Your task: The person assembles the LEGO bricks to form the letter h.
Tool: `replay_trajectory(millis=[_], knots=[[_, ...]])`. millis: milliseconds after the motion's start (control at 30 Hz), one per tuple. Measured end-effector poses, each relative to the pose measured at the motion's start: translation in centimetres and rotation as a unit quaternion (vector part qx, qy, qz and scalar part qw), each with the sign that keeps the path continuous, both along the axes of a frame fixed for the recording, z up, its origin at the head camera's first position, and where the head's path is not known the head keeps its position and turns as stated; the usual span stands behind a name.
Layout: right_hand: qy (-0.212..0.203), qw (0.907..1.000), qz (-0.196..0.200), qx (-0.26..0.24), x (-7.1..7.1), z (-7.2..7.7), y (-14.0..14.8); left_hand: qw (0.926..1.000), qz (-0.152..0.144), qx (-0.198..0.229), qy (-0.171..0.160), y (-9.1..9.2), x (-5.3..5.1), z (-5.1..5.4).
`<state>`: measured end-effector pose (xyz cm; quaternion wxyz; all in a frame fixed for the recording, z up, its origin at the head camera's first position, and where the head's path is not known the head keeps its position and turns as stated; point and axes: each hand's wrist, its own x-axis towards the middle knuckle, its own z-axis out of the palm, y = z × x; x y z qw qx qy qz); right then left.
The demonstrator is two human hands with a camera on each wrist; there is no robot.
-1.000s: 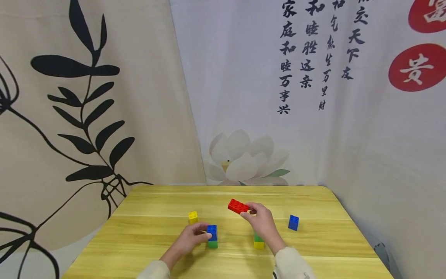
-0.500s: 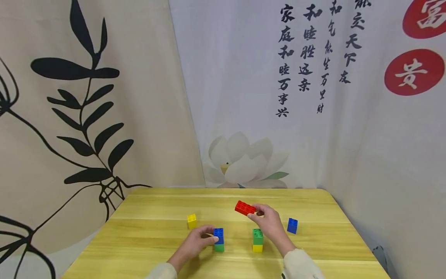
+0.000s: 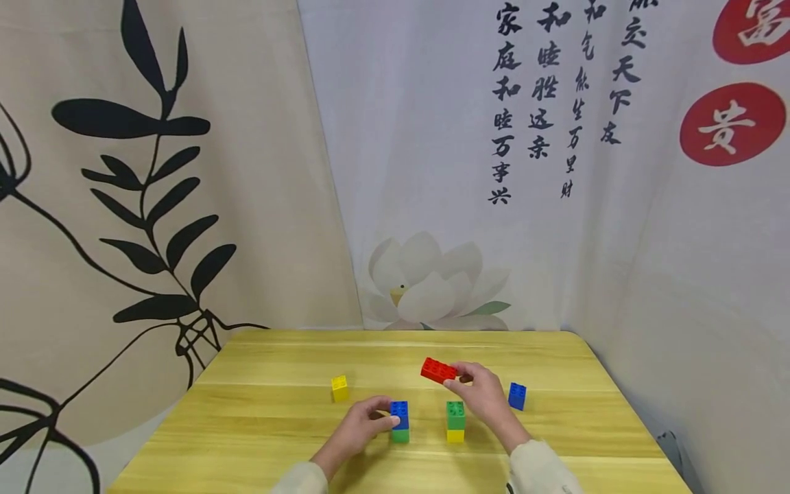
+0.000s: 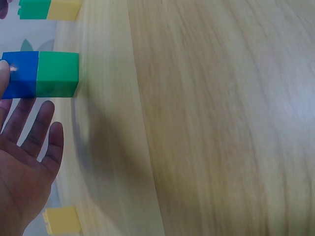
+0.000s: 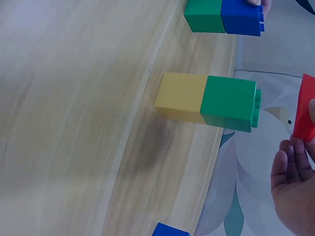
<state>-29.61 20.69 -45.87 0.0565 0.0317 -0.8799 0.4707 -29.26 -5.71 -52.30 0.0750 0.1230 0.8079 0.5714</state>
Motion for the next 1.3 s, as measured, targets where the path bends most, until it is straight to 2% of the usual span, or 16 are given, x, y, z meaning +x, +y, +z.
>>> replay_trajectory(millis=[367, 567, 933, 1300], knots=[[0.009, 0.9996, 0.023, 0.013, 0.2, 0.0, 1.4, 0.9999, 0.006, -0.01, -0.012, 1.7, -0.2, 0.1], [0.01, 0.9993, 0.033, 0.018, 0.2, -0.4, 2.2, 0.9998, -0.003, -0.018, -0.009, 2.7, -0.3, 0.3], [-0.005, 0.9988, 0.044, 0.023, 0.1, -0.6, 3.0, 0.9996, -0.005, -0.021, -0.018, 4.2, -0.6, 0.3], [-0.006, 0.9966, 0.075, 0.035, 0.2, -0.8, 3.2, 0.9992, -0.028, -0.029, -0.006, 4.7, -0.9, 0.2]])
